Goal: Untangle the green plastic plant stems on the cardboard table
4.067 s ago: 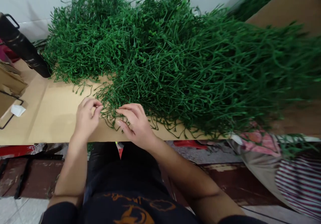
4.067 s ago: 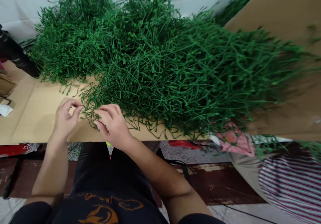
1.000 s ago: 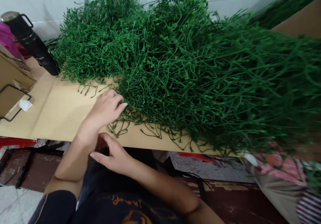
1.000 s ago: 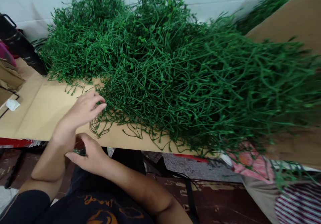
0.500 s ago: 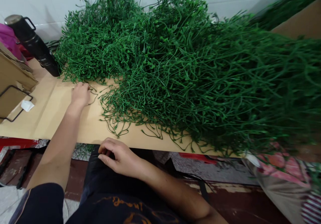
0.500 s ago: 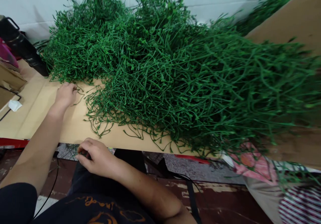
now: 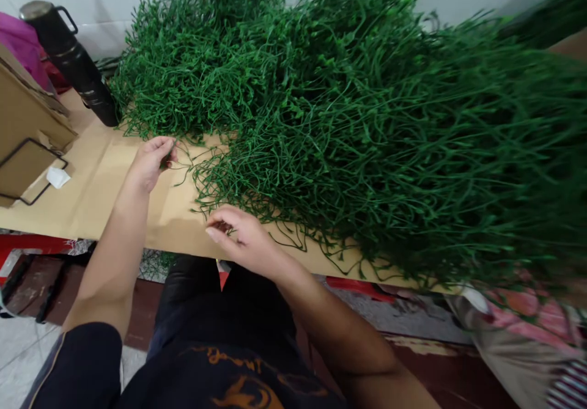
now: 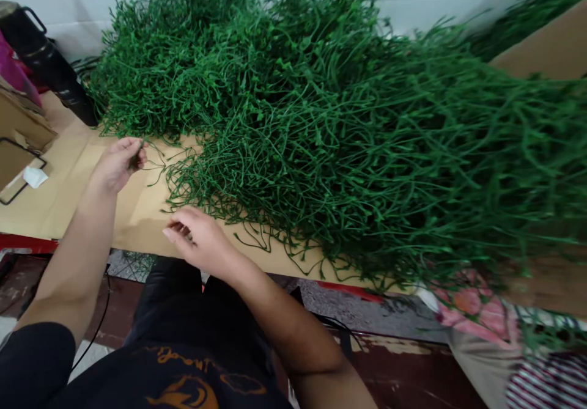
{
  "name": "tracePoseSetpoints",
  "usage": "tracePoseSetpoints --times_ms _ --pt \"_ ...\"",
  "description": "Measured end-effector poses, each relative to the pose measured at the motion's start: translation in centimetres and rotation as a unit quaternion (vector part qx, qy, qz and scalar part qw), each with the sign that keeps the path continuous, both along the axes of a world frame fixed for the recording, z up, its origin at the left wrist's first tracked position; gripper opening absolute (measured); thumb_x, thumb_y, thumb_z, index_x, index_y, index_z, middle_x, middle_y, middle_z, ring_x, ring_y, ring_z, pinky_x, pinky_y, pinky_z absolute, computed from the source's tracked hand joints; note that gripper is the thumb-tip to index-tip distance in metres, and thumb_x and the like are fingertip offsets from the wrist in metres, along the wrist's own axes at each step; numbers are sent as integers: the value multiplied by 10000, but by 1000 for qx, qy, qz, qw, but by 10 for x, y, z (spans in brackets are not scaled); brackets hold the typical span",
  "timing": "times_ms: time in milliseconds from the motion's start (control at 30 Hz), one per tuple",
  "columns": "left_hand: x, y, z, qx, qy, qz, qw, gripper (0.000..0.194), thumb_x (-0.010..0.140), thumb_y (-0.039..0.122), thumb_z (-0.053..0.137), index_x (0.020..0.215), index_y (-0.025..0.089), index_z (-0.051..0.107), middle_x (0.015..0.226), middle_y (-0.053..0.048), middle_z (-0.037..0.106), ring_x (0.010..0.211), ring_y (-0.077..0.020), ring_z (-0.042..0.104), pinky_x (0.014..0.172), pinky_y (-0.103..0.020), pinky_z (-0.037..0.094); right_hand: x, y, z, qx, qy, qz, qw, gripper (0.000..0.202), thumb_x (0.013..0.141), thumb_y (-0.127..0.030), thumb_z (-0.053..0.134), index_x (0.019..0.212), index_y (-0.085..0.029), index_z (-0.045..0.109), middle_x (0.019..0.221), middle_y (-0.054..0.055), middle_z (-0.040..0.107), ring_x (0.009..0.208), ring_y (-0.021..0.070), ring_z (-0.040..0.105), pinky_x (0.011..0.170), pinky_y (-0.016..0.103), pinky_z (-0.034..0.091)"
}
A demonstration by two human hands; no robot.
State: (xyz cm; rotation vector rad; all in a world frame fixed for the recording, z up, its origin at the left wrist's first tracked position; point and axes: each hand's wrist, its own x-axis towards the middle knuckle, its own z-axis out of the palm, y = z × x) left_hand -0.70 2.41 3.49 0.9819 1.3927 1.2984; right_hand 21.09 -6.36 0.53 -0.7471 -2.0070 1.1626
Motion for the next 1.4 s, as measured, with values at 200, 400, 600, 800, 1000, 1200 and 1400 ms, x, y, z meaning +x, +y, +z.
tracePoseSetpoints --times_ms 200,400,600,800,1000,1200,1400 --pt "13 6 -16 -27 -128 1 991 85 837 99 519 798 128 588 555 39 512 453 -31 450 418 -127 342 2 14 -2 0 5 -44 999 97 845 -261 528 864 -179 577 830 41 586 715 109 563 649 253 487" --pt "7 4 -18 -13 -177 8 984 90 842 106 511 779 126 573 555 56 464 400 -3 362 363 -100 250 -7 32 -4 -31 -1 -38 999 160 830 -304 539 921 -173 549 907 62 581 798 133 581 685 279 501" --pt "2 1 -11 6 -257 12 966 144 856 134 504 720 143 553 510 75 373 354 -1 267 315 -105 179 -33 61 10 9 -80 -56 995 263 783 -267 576 1008 -139 530 1041 113 543 857 163 567 741 346 519" --pt "-9 -4 -7 11 -358 37 933 273 922 191 428 676 147 537 468 81 289 332 -13 213 294 -124 179 -69 78 18 -24 -120 -74 990 421 761 -276 632 1119 -112 486 1136 146 544 820 154 568 763 363 507" --pt "-7 -5 -11 12 -392 57 918 206 880 187 501 683 147 543 492 64 408 397 -18 397 383 -127 315 -85 82 10 -69 -83 -27 994 63 821 -183 510 759 -173 503 688 -14 560 624 95 522 645 256 431" --pt "-6 -5 -17 26 -323 71 943 99 799 184 604 718 158 553 605 41 555 552 -53 562 508 -163 421 -71 90 5 -86 -77 -46 992 135 840 -222 489 715 -172 488 583 -36 496 550 88 467 577 239 364" --pt "-4 -3 -29 105 -168 65 978 181 641 188 747 711 160 582 650 43 574 597 -45 544 522 -147 371 -29 92 26 65 -134 -119 982 210 852 -292 492 700 -161 555 601 -16 500 576 97 436 576 253 330"
